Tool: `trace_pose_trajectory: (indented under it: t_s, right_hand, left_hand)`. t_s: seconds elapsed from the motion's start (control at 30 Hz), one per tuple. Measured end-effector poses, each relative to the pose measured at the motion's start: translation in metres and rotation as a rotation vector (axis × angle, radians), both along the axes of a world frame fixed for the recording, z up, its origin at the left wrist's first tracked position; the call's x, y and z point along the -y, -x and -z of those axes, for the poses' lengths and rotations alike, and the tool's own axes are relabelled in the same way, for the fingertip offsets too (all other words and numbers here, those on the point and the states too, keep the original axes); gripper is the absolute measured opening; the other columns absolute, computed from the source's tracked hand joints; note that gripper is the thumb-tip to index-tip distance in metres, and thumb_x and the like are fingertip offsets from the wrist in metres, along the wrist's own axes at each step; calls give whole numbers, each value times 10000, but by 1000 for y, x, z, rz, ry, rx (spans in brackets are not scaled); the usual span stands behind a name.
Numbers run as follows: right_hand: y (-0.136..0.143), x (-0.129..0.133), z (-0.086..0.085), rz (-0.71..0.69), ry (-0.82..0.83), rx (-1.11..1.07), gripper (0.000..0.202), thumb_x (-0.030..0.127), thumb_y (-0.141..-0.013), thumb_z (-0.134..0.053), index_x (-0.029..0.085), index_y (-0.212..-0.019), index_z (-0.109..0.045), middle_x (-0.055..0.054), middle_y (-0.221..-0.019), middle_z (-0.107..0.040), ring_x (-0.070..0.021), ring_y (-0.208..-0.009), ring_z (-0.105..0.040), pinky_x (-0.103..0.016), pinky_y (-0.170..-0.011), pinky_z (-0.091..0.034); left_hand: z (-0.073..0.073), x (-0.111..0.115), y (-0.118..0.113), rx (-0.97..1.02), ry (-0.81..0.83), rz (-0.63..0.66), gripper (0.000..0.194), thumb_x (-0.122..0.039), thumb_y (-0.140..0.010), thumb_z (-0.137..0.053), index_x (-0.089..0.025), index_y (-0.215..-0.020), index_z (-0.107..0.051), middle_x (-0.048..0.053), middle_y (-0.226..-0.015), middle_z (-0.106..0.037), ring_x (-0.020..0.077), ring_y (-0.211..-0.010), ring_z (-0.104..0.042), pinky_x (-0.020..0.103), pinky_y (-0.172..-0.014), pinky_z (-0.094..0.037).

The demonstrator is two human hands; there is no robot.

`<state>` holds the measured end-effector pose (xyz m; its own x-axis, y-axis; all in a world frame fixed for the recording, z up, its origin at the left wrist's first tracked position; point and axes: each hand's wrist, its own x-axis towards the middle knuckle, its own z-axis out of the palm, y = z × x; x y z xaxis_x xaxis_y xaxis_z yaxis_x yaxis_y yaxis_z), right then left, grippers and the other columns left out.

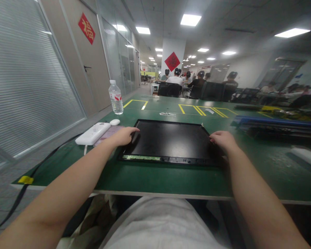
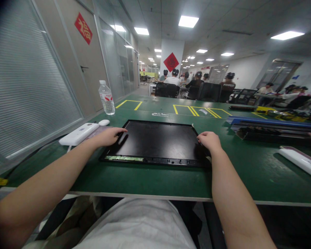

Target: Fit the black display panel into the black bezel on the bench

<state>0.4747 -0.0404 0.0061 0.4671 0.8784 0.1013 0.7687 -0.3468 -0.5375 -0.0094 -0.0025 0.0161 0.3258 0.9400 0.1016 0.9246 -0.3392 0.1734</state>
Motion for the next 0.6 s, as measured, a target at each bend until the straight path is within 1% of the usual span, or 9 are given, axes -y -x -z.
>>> trace_pose_trajectory:
  t_s: [0.2,0.3,0.37,0.47,0.6]
  right_hand:
    - [-4,-2,2,-1,-18,-15,166,295,-758,-651,205,-791,-786,-60,-785,-770,-196,-703,-672,-294,-676,-495]
    - [-5,-3,4,2,-24,-23,160,290,-749,-659,201,-789,-785,-63,-788,-771,-195,-701,-675,-291,-681,-502]
    - [-6,-4,4,3,-22,-34,164,289,-753,-658,201,-804,-786,-62,-797,-774,-193,-697,-677,-290,-677,-502]
    - [-6,-4,5,1,-22,-48,165,287,-764,-651,204,-815,-784,-57,-802,-775,-189,-696,-680,-288,-676,-502]
    - [-7,-4,5,-2,-23,-35,159,284,-758,-653,200,-800,-781,-60,-794,-774,-188,-684,-677,-287,-669,-505]
  left_hand:
    - [-4,4,-1,-26,-36,-1,663,-48,-753,-533,-246,-1371,-671,69,-1387,-690,260,-1268,-645,296,-1086,-465]
    - [-6,7,-3,-28,-9,5,693,-36,-736,-537,-264,-1377,-669,74,-1372,-699,288,-1244,-657,334,-1063,-487]
    - [-6,7,-3,-18,9,5,715,-24,-717,-538,-277,-1371,-674,68,-1352,-712,296,-1221,-669,337,-1035,-504]
    - [-5,6,-3,18,22,0,727,-6,-694,-526,-282,-1347,-689,58,-1333,-722,290,-1196,-677,317,-996,-515]
    - [-7,5,-2,98,38,12,685,18,-670,-493,-249,-1255,-727,52,-1270,-741,261,-1141,-687,291,-968,-507]
